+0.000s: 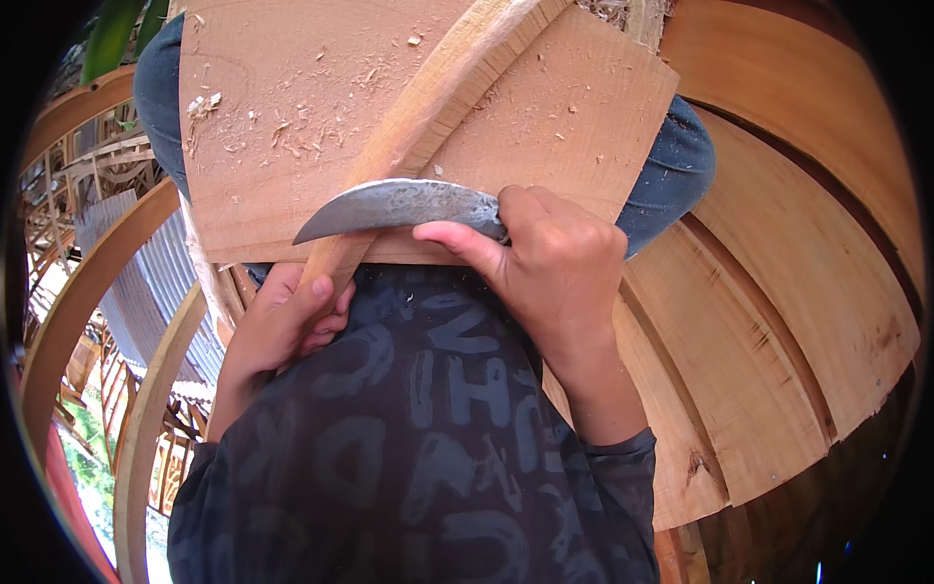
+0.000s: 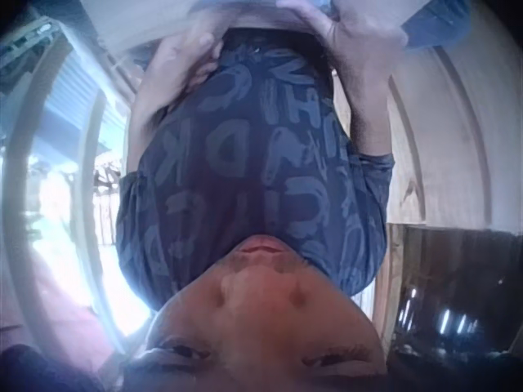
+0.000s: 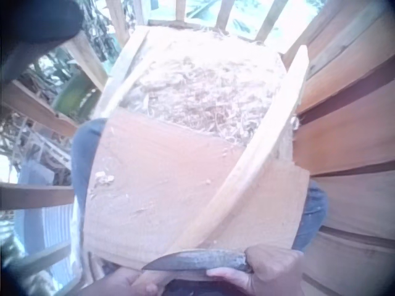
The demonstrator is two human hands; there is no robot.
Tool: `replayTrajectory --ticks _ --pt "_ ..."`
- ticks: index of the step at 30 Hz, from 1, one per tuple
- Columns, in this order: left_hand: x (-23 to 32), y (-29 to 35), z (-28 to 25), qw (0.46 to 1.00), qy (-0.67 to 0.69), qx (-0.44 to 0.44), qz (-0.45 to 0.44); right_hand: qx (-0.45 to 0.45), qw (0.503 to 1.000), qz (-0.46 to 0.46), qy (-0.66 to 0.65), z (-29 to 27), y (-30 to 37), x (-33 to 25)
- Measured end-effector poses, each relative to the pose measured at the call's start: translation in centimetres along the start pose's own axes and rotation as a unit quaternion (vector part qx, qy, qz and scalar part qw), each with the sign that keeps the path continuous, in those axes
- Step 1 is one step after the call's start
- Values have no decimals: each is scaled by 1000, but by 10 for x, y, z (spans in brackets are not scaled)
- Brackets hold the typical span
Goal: The person uses a curved knife to shave and shape a long wooden stick held against a flat board on their lap. They repeatedly draw the blade along the stick to remove thin shavings, rotating the stick to work different sides.
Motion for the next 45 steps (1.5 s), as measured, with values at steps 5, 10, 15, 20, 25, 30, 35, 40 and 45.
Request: replayTrajectory --ticks 5,10,15,20,25,30,35,40,45 --pt "1 -3 5 1000 12 -8 10 33 998 20 47 -8 4 25" --pt "-4 1 -1 1000 7 -7 2 111 950 273 -102 -30 26 115" --pt "1 -3 6 999 -21 23 10 39 978 175 -108 -26 28 57" --pt "0 1 5 997 -50 43 27 -9 1000 -3 -28 9 6 -9" --pt "5 -2 6 995 -76 44 35 22 999 -17 34 2 3 9" --pt "-1 2 2 993 -96 59 32 136 938 304 -97 -43 23 156" --pt "4 -1 6 997 -62 46 4 82 960 215 -162 -43 29 82" --pt "0 2 3 1000 23 6 19 -18 997 -5 -77 15 7 -9" --pt "0 0 6 999 -22 32 18 17 1000 -22 -11 6 1 4"
Point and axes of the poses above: each hand's wrist, its own y-axis away from the middle knuckle, its own z-axis out of the palm, x = y × z, the point moved 6 cm from there along -y, towards the middle knuckle, and after that the axes turned 12 degrees about -x, right-handed, at the moved point
